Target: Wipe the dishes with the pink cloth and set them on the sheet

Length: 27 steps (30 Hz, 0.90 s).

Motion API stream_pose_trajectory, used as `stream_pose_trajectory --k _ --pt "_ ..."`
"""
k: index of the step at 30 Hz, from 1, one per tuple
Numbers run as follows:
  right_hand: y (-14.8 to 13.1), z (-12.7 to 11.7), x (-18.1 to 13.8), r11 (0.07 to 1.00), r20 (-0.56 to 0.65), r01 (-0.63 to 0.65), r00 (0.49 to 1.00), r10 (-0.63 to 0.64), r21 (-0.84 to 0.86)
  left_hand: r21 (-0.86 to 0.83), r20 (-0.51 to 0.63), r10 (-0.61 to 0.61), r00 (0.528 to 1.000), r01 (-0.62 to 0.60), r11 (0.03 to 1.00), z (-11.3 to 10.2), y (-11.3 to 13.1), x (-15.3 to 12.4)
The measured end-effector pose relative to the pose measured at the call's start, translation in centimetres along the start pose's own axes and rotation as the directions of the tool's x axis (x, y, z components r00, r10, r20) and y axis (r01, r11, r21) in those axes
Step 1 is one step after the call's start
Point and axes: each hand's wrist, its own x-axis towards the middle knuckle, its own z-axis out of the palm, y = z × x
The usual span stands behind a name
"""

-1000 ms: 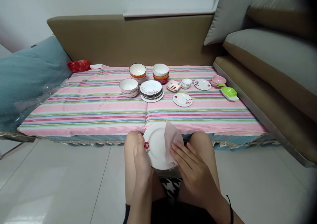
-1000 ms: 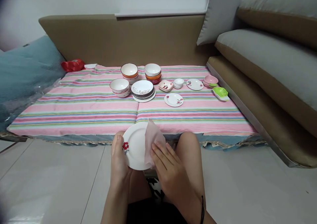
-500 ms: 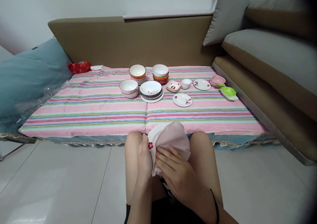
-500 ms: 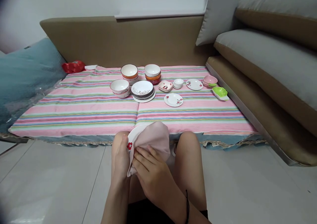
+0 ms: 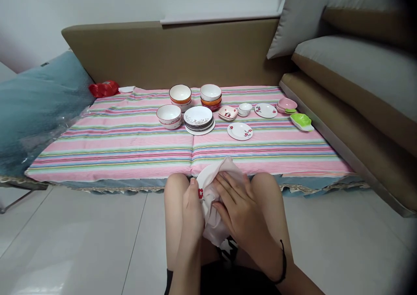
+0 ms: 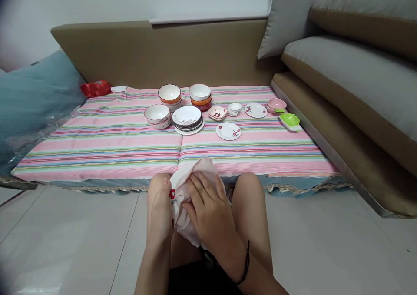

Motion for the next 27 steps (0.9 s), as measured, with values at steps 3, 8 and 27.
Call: stream_pose_trajectory --k 3,8,27 --pt "0.4 -0.5 -0.4 0.998 0.011 -0.041 0.999 0.042 -0.037 0.018 -0.046 -0.028 0.999 0.029 0.999 0.1 0.1 -0.1" --pt "0.9 -1.5 -1.2 0.997 -0.045 -0.019 0.999 0.016 -0.075 -0.111 -0.049 -0.135 0.99 0.129 0.985 0.1 -0.7 0.0" --pt "0.1 -2.8 -3.4 0.977 -0.173 0.194 0.969 -0.177 0.088 -0.206 -0.093 -0.076 0.993 0.056 0.977 0.5 0.6 -0.6"
